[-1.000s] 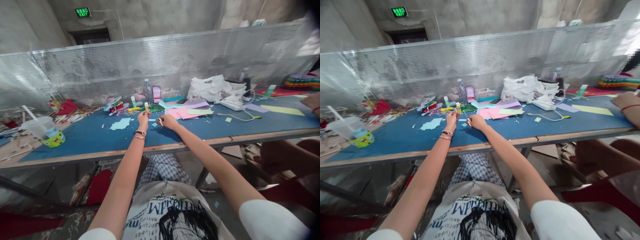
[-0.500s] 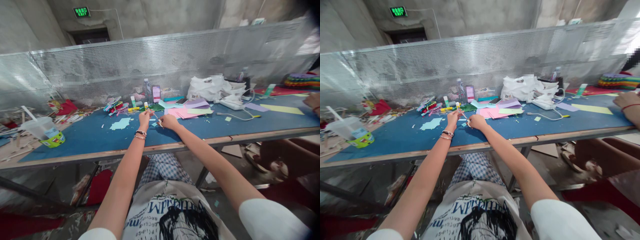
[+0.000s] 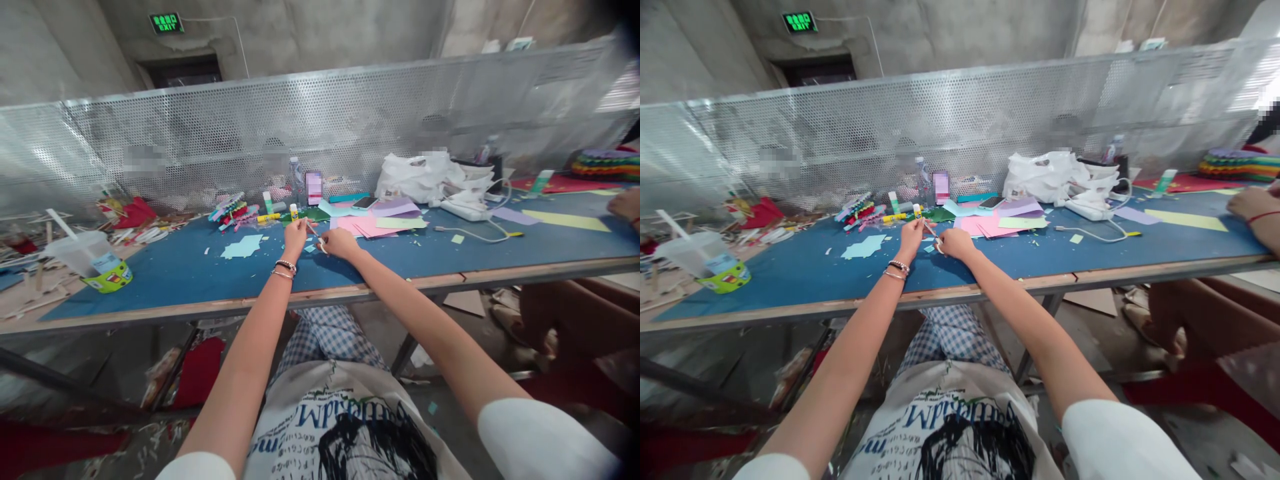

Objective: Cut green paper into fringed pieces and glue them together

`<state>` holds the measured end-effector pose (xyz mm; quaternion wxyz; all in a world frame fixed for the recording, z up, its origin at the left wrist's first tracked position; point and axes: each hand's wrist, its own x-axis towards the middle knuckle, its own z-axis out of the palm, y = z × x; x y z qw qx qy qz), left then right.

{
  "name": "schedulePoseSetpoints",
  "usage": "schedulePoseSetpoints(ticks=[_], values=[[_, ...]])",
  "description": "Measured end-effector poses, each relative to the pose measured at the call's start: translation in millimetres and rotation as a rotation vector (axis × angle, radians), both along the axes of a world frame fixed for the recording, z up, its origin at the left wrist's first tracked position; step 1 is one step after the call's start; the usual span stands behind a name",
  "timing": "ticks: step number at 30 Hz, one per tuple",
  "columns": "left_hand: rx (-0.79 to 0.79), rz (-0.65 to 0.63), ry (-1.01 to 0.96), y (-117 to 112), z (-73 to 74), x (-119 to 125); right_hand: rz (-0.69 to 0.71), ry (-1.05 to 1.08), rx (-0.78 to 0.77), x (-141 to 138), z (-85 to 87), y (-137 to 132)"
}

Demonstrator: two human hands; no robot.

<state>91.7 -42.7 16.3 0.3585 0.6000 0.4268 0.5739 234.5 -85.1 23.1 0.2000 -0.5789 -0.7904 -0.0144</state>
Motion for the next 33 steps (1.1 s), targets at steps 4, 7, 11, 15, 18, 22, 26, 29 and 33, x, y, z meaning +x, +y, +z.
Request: schedulePoseSetpoints(ticks=[4,7,11,15,18,22,26,29,33], values=[[0.014,-0.008,0.015,-3.1,1.5,0.3,0.017,0.017,0.002,1.6,-0.5,1.9],[0.011,-0.012,0.014,-6.2,4.1,1.4,0.015,0.022,0.003,3.0,-0.9,3.1],[-0.021,-0.036,-0.025,-10.3,8.7,2.7,0.038,0.101,0.007,4.2,-2.2,5.5],[-0.074,-0.149,-0.197,-12.7,12.4,0.9,0.19,0.285,-0.023,5.7,-6.0,11.5],[-0.135,-0.288,-0.327,-13.0,14.7,-1.2,0.298,0.409,-0.029,6.4,-8.9,16.3],[-0.215,-0.416,-0.456,-12.6,17.3,-1.9,0.384,0.54,-0.046,6.0,-8.8,17.7],[-0.252,-0.452,-0.539,-9.7,16.2,-2.4,0.449,0.57,-0.068,5.0,-5.8,13.5],[-0.292,-0.466,-0.577,-7.7,14.3,-3.4,0.473,0.579,-0.077,4.1,-5.2,11.0],[-0.305,-0.519,-0.592,-10.4,15.1,-3.7,0.499,0.623,-0.089,2.8,-6.1,10.1]])
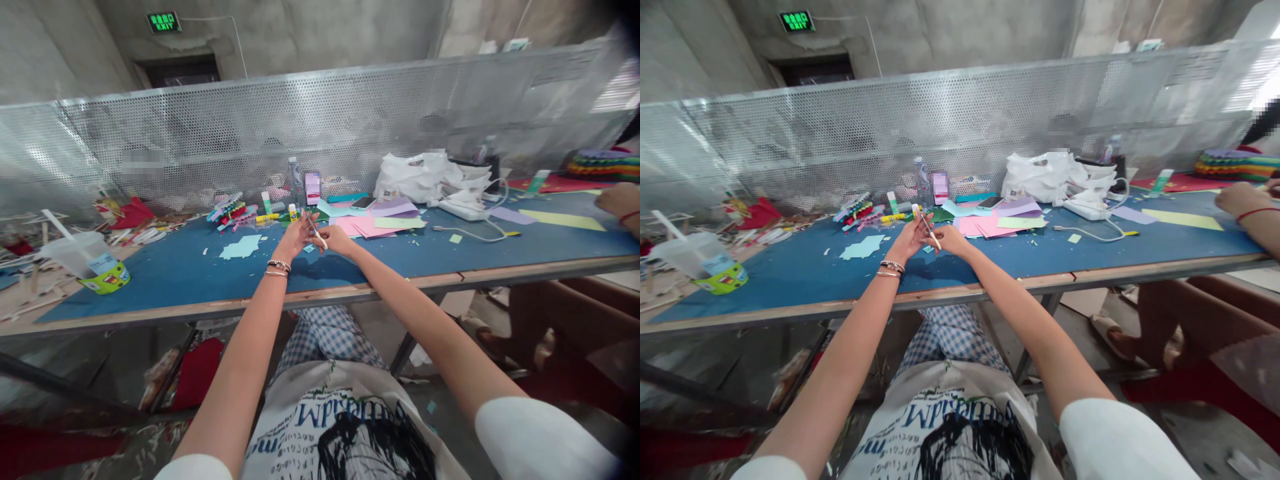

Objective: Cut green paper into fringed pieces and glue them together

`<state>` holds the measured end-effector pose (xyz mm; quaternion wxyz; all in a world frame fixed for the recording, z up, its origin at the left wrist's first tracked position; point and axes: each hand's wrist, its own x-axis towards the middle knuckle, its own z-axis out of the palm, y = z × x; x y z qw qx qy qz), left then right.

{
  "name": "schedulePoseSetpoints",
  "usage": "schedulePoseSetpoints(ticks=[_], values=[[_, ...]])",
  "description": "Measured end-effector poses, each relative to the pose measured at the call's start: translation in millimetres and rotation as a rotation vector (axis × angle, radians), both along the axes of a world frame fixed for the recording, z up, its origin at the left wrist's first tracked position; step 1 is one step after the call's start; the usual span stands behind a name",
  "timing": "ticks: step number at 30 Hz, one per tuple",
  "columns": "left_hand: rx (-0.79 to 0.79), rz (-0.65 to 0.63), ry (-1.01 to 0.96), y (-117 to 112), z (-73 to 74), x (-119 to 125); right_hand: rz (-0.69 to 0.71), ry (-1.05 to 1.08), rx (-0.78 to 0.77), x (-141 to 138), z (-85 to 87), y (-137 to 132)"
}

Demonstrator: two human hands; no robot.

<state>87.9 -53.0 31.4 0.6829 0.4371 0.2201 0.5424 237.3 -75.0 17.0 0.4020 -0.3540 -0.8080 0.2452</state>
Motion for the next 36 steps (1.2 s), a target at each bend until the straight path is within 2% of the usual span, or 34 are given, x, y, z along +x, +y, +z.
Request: schedulePoseSetpoints(ticks=[7,15,20,27,36], values=[[-0.03,-0.05,0.01,-7.3,4.4,0.1,0.011,0.035,-0.016,0.2,1.2,-0.4],[-0.041,-0.068,0.001,-8.4,2.3,2.9,0.034,0.028,-0.032,1.3,4.1,-3.0],[0.015,-0.19,0.087,-13.1,-0.7,7.5,-0.01,0.056,-0.052,0.5,5.4,-5.2],[-0.022,-0.151,0.111,-14.3,-1.6,8.8,-0.056,0.045,-0.02,0.1,7.1,-8.1],[0.092,-0.179,0.15,-6.3,-8.7,8.7,-0.048,0.099,-0.015,-2.1,7.0,-11.3]])
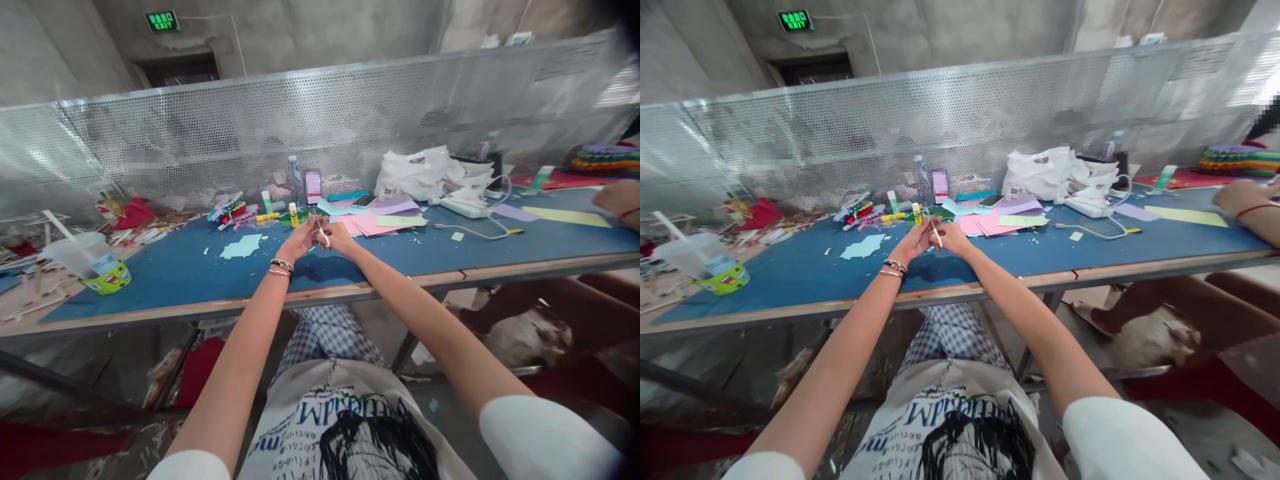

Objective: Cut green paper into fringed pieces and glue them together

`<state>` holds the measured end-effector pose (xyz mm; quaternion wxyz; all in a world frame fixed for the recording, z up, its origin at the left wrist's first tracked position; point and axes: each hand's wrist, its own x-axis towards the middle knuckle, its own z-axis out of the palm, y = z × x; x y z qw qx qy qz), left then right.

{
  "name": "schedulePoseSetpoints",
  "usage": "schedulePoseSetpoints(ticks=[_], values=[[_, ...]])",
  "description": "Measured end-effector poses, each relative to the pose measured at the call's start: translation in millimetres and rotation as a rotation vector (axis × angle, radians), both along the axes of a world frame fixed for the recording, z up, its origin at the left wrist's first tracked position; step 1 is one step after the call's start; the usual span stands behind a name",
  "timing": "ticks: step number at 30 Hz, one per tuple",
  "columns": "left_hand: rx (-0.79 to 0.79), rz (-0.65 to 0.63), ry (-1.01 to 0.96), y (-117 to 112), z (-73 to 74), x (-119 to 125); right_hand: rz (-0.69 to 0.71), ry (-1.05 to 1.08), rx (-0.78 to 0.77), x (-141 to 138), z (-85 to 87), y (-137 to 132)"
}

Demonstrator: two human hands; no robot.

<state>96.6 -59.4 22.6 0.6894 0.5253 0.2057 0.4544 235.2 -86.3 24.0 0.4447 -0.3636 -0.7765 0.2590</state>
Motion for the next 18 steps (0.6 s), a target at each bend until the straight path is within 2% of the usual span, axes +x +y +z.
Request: schedulePoseSetpoints(ticks=[7,13,18], values=[[-0.064,0.006,-0.046,-0.3,0.0,-0.1,-0.014,-0.024,-0.001,0.8,-0.4,0.6],[-0.015,-0.013,-0.017,0.7,-0.6,-0.6,-0.034,-0.024,0.019,0.6,-2.7,3.2],[-0.073,0.011,-0.034,-1.6,1.1,-0.1,-0.029,-0.029,0.029,1.5,-1.8,3.2]])
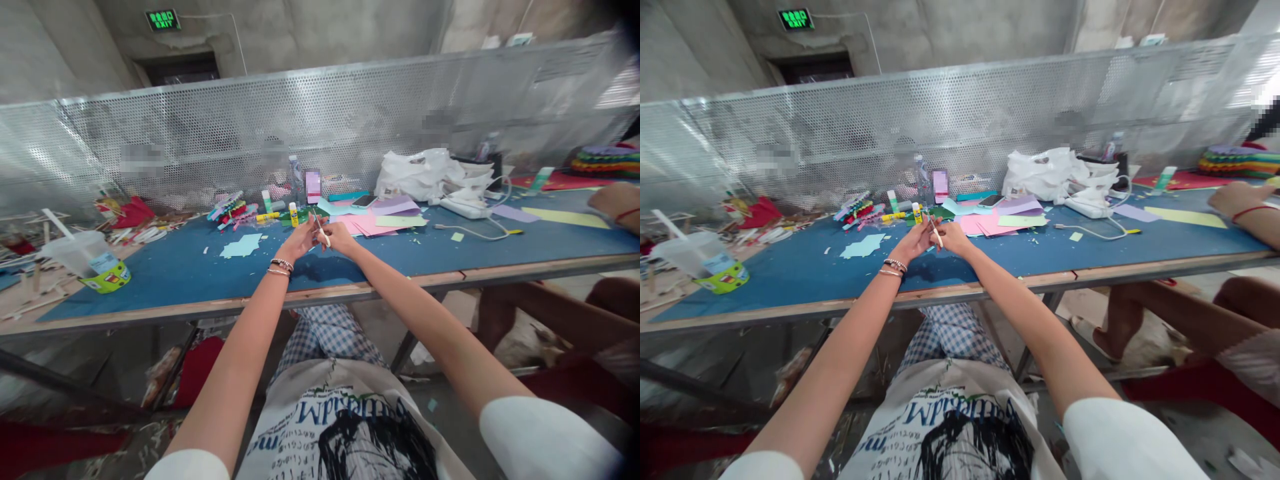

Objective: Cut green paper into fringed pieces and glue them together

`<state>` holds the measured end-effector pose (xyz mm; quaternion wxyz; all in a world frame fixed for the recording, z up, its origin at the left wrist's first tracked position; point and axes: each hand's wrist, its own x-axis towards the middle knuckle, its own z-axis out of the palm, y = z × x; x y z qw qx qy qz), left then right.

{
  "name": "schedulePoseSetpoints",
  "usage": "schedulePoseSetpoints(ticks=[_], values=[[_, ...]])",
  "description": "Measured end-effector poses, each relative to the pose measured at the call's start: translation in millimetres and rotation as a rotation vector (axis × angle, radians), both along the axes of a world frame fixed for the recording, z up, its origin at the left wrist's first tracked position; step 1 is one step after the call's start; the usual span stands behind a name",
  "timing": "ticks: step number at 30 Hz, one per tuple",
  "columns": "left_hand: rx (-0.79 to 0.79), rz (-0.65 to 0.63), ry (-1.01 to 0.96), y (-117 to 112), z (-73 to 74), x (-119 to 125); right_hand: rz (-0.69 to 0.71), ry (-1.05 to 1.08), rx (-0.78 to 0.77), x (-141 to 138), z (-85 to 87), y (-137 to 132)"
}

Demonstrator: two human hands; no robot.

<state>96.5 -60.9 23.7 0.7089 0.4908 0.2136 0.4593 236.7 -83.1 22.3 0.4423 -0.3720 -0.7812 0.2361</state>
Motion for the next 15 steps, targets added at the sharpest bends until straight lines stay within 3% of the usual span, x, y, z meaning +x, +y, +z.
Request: schedulePoseSetpoints(ticks=[7,13,15], values=[[0.067,0.045,0.037,-1.0,0.9,2.0,0.009,-0.002,-0.03,-0.8,4.3,-5.2],[0.443,0.563,0.287,-6.5,-0.6,10.7,-0.104,0.005,-0.022,-2.4,0.7,-0.3],[0.553,0.678,0.342,-10.8,-0.2,11.6,-0.11,0.002,-0.029,-2.7,-0.6,1.3]])
